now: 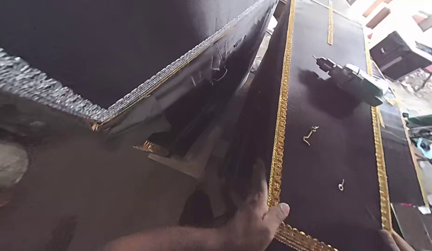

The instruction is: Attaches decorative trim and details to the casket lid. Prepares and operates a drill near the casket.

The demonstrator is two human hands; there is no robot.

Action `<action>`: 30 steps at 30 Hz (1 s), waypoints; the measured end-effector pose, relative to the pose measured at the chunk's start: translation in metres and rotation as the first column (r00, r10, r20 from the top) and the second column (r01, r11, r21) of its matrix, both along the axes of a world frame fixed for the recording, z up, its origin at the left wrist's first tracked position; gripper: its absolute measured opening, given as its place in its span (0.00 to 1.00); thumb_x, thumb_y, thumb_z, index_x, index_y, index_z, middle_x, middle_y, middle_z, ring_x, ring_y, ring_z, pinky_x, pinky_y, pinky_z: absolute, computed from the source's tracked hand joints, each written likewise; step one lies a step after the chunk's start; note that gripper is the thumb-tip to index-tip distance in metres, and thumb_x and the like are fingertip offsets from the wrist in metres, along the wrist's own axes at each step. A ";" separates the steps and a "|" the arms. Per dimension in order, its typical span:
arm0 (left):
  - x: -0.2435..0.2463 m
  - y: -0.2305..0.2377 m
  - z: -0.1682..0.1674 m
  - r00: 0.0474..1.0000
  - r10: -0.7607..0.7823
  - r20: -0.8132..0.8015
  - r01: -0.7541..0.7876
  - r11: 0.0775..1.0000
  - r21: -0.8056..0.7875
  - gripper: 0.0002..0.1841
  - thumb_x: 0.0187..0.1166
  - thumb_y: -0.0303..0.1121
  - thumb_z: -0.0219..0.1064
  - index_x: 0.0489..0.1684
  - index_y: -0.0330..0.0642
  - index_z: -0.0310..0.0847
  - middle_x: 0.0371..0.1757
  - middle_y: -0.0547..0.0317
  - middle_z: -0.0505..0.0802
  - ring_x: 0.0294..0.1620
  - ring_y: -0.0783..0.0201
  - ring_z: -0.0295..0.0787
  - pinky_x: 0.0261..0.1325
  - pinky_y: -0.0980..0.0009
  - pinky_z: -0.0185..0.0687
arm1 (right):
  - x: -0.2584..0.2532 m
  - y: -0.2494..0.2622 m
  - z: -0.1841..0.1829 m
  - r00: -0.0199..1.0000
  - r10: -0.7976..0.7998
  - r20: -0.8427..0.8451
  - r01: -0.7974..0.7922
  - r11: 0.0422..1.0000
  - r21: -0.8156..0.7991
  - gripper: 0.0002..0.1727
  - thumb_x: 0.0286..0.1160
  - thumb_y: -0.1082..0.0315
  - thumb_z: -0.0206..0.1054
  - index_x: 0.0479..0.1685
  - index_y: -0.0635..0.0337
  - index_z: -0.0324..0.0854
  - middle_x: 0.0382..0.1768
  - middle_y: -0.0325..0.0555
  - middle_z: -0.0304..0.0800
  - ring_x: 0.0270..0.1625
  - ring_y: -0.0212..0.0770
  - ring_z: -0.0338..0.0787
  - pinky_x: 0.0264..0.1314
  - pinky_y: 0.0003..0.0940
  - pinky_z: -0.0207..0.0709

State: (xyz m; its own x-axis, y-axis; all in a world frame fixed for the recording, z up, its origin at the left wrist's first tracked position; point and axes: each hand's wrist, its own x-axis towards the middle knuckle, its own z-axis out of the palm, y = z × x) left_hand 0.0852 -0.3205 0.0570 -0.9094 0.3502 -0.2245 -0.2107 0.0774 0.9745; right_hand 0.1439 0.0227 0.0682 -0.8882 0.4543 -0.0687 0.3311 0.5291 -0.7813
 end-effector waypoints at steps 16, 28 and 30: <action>-0.046 -0.098 0.012 0.532 -0.839 0.111 0.727 0.386 -0.568 0.36 0.76 0.70 0.60 0.34 0.40 0.90 0.36 0.42 0.94 0.46 0.38 0.93 0.48 0.31 0.82 | -0.010 -0.056 0.013 0.857 -0.448 0.256 0.134 0.672 0.728 0.43 0.89 0.36 0.39 0.54 0.71 0.85 0.53 0.76 0.90 0.60 0.77 0.89 0.58 0.78 0.75; -0.134 -0.006 0.013 0.999 0.031 0.043 -0.026 0.991 -0.128 0.58 0.75 0.66 0.66 0.95 0.34 0.37 0.92 0.35 0.59 0.92 0.48 0.58 0.90 0.50 0.58 | -0.009 -0.038 0.011 0.862 -0.482 0.160 0.381 0.822 0.424 0.37 0.85 0.36 0.55 0.24 0.63 0.86 0.29 0.62 0.89 0.40 0.63 0.90 0.44 0.70 0.75; -0.133 0.020 0.009 0.992 0.094 0.086 -0.080 0.986 -0.148 0.59 0.73 0.58 0.74 0.93 0.32 0.38 0.82 0.30 0.73 0.79 0.45 0.76 0.78 0.47 0.75 | -0.009 -0.034 0.006 0.863 -0.480 0.155 0.378 0.819 0.433 0.37 0.85 0.36 0.54 0.23 0.62 0.86 0.29 0.61 0.89 0.40 0.63 0.90 0.44 0.70 0.75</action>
